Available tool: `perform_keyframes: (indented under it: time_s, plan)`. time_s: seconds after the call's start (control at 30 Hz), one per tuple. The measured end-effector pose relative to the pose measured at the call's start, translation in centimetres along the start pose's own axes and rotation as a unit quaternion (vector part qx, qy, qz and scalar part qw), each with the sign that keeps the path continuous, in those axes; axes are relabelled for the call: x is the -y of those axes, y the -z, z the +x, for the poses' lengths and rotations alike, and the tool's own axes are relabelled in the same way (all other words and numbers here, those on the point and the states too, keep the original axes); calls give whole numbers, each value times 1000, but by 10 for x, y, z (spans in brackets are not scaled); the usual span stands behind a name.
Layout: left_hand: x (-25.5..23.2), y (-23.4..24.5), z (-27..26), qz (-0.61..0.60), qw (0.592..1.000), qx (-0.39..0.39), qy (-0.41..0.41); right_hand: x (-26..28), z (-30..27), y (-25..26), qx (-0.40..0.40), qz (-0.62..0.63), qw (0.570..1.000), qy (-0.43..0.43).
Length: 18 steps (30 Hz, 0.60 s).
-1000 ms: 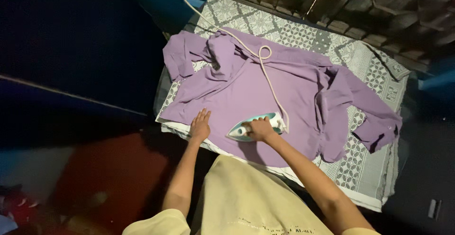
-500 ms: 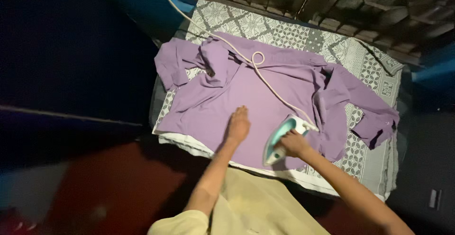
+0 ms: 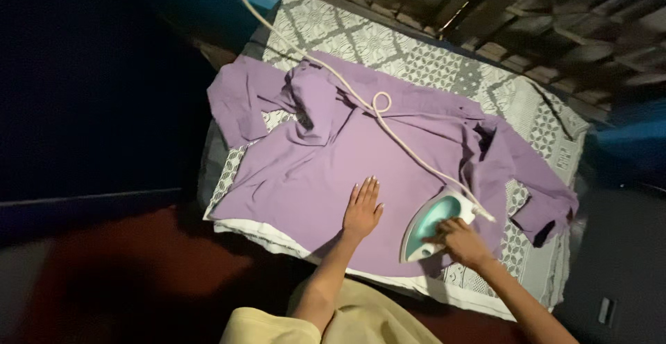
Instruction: The person irons a purple long-sleeved shirt laid flat on a patterned cloth-covered surface. They smooth the fabric, use a steam iron on the body and sleeves, then flip the shirt and button it up while adjusting the collar and sleeves.
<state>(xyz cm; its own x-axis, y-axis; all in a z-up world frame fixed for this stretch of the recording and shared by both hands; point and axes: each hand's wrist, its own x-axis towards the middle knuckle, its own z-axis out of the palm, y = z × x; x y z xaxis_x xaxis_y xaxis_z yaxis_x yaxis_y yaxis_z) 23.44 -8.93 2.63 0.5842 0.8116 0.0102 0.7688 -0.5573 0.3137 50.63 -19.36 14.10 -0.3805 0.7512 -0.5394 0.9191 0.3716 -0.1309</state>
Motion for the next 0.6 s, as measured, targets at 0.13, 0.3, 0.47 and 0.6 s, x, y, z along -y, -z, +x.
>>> perform_keyframes:
  time_s: [0.13, 0.3, 0.47, 0.6]
  plan:
    - [4, -4, -1, 6, 1000, 0, -9, -16, 14, 10, 72, 30, 992, -102]
    - [20, -2, -10, 21, 1000, 9, 8, -39, 32, 25, -29, 48, 987, -147]
    - [42, 12, -27, 24, 999, 3, 30, -53, 55, 28, -70, 95, 969, -216]
    - [57, 30, -48, 37, 998, -5, 47, -50, 57, 22, -152, 71, 959, -228]
